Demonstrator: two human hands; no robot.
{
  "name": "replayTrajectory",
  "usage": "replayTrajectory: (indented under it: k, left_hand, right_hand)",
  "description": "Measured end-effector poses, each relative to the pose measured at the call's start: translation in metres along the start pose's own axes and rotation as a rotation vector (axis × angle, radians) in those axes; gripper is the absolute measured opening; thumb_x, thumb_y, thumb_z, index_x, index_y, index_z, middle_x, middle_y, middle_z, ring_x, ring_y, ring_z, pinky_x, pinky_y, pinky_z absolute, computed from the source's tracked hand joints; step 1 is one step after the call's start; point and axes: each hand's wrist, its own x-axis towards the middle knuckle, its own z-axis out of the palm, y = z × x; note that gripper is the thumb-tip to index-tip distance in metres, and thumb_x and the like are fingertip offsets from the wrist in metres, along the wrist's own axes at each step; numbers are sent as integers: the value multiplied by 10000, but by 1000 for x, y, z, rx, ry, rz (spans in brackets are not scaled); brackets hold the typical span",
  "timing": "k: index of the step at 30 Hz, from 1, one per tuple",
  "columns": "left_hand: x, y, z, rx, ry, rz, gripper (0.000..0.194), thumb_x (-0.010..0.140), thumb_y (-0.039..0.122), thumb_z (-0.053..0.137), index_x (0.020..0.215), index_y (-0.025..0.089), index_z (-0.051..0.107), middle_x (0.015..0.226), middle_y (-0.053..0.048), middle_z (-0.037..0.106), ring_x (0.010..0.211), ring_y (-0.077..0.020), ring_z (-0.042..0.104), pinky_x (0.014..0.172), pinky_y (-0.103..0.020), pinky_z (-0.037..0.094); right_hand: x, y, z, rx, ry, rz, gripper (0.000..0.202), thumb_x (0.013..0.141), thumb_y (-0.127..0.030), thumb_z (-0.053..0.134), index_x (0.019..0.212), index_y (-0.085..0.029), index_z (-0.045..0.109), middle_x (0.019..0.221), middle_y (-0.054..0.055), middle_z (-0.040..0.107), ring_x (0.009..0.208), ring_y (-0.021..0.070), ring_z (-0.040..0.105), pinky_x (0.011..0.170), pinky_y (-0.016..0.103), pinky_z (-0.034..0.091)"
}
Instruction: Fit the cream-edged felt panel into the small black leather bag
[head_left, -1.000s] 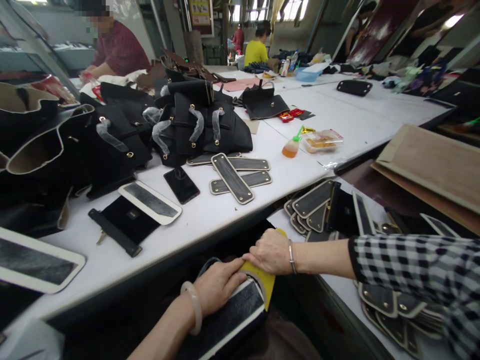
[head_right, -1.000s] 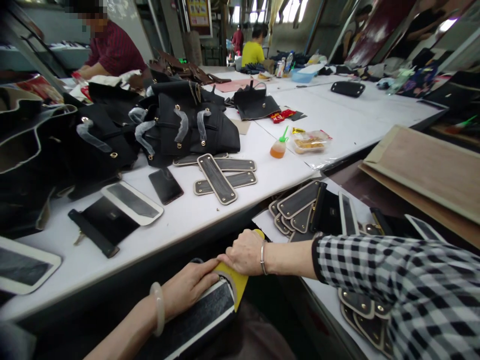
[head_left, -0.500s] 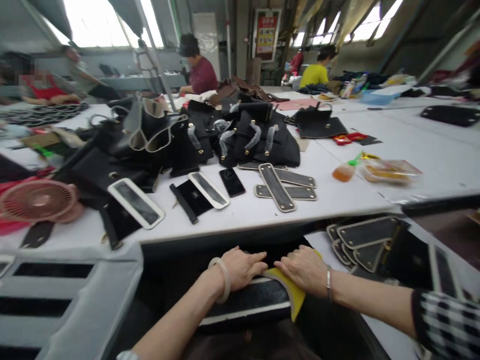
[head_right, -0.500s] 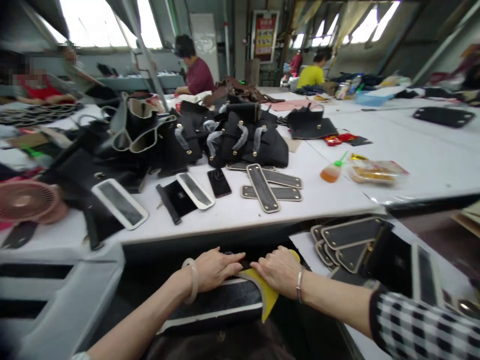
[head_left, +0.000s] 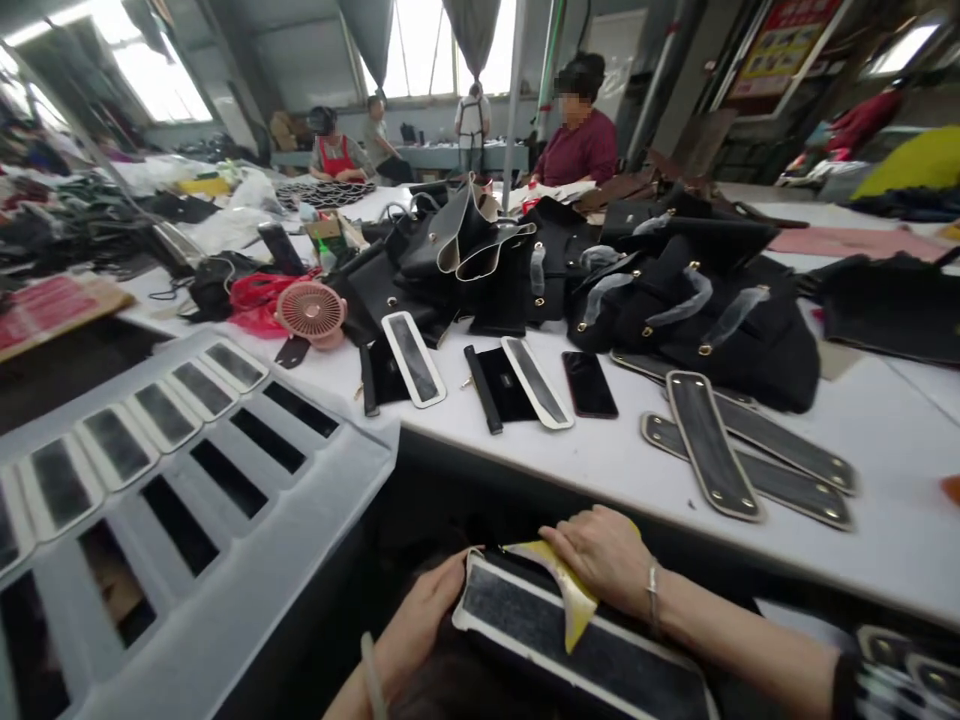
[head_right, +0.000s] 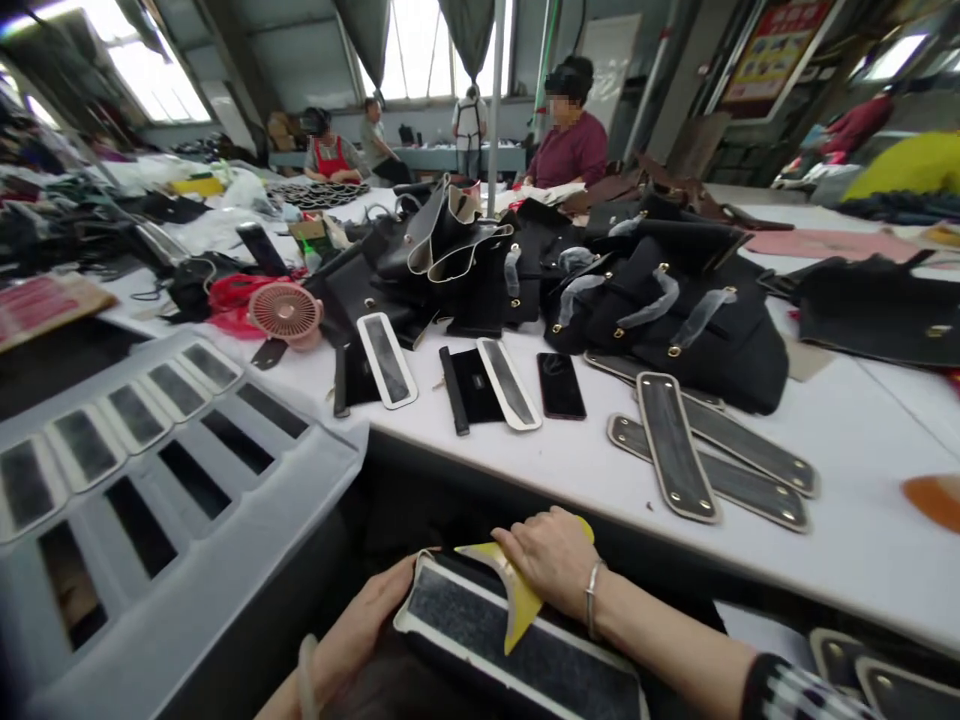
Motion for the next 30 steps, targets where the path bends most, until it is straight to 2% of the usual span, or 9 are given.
replayTrajectory:
  k: [3,9,11,14,15,16,19,21,30]
  left_hand:
    - [1,4,2,-47,8,29,476,948,473,433,1300,182,570,1366,-67,569,1288,-239,479,1126,-389,319]
    - [-3,-1,5,-42,224,-83,627,899,505,508,1427,191,382,1512,-72,387,1418,-237,278,1181,-378,178]
    - [-4,-6,8,-113,239,-45,724,890,508,525,1480,194,248,1499,-85,404,1408,-229,300,1169,-364,214]
    - [-3,-14,12,-279,241,31,901,890,510,534,1509,228,-56,1407,-99,520,1313,-237,455,1082,-400,373]
    - [-3,-16,13,-305,247,41,919,890,510,537,1505,239,-90,1396,-97,534,1297,-242,475,1059,-409,401]
    - [-3,-18,13,-302,266,46,905,887,510,542,1512,246,-56,1407,-94,524,1304,-247,467,1062,-413,402]
    - [-3,-20,14,-165,344,43,741,866,520,560,1487,235,274,1478,-67,443,1368,-254,379,1139,-386,307]
    - [-3,-19,13,-70,367,39,654,865,531,547,1429,229,411,1477,-54,444,1372,-256,374,1159,-380,266]
    - [-9,-13,13,203,399,43,528,917,501,470,1352,207,527,1349,-75,583,1233,-270,542,1078,-383,400]
  right_hand:
    - [33,-13,-2,5,7,-86,523,1014,-353,315,665,-204,675,630,35,708,592,185,650,559,328,235]
    - [98,-33,-4,17,16,-384,559,998,-436,325,649,-176,675,634,61,705,596,172,646,563,319,250]
    - [116,-36,-4,23,5,-527,549,982,-465,348,644,-176,670,624,56,702,586,161,638,567,316,262]
    - [135,-37,-4,28,-7,-712,527,965,-478,371,637,-181,659,608,46,697,571,150,627,574,314,280]
    - [139,-37,-4,28,-8,-760,526,963,-479,372,633,-182,654,601,44,694,565,149,624,575,314,286]
    - [143,-38,-3,28,-9,-801,524,961,-480,374,627,-183,648,594,43,690,559,148,621,576,315,293]
    - [149,-37,-2,26,-9,-893,524,959,-484,375,615,-185,632,576,43,680,543,150,616,572,316,309]
    - [150,-36,-1,24,-11,-926,534,964,-489,360,618,-184,628,569,45,677,533,152,615,560,309,314]
    - [150,-38,-5,-5,-48,-982,497,956,-467,384,646,-179,644,565,57,675,551,189,644,556,303,358]
